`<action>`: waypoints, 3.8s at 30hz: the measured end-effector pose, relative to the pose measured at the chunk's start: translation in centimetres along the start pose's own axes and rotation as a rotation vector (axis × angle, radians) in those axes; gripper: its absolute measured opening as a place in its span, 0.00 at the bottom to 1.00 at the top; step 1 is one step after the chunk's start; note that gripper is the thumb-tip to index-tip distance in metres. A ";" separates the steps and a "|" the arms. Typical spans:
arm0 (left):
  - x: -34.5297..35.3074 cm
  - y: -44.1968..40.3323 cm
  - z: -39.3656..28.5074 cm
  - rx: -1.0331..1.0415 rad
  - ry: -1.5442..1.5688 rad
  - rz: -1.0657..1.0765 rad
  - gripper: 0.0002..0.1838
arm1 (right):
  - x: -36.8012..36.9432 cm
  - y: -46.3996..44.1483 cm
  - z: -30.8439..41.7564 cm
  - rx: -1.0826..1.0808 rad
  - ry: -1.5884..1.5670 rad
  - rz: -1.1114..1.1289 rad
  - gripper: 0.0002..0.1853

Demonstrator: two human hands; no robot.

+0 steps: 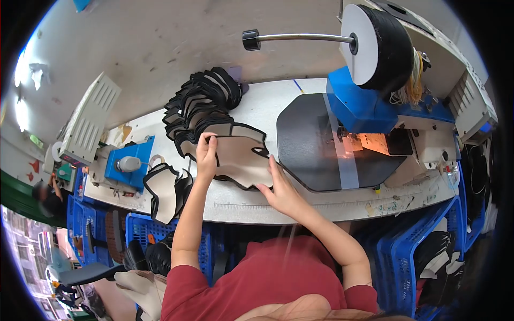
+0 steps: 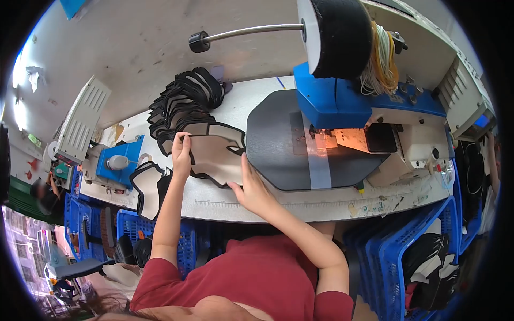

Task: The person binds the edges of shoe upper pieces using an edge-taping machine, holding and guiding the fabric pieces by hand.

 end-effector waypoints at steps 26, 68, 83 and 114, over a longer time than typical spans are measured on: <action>14.6 1.5 -16.8 0.706 -0.657 0.119 0.13 | -19.9 4.0 8.4 0.236 0.612 0.062 0.09; 24.9 -1.7 -11.9 0.458 -0.711 0.558 0.20 | -22.1 2.9 4.4 0.041 0.818 -0.041 0.15; 24.1 -5.1 -9.9 0.150 -0.680 0.731 0.11 | -23.6 3.4 3.8 0.002 0.674 -0.191 0.07; 26.3 2.3 -14.5 0.349 -0.774 0.891 0.25 | -23.7 4.5 3.8 -0.027 0.581 -0.224 0.10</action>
Point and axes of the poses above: each hand's wrist, its own y-axis away from the middle knuckle, its own x-axis out of the palm, z = x × y, the point moved 5 cm from there along -y, towards the middle knuckle, and after that the axes turned 10 degrees about z, right-handed, at the moved point
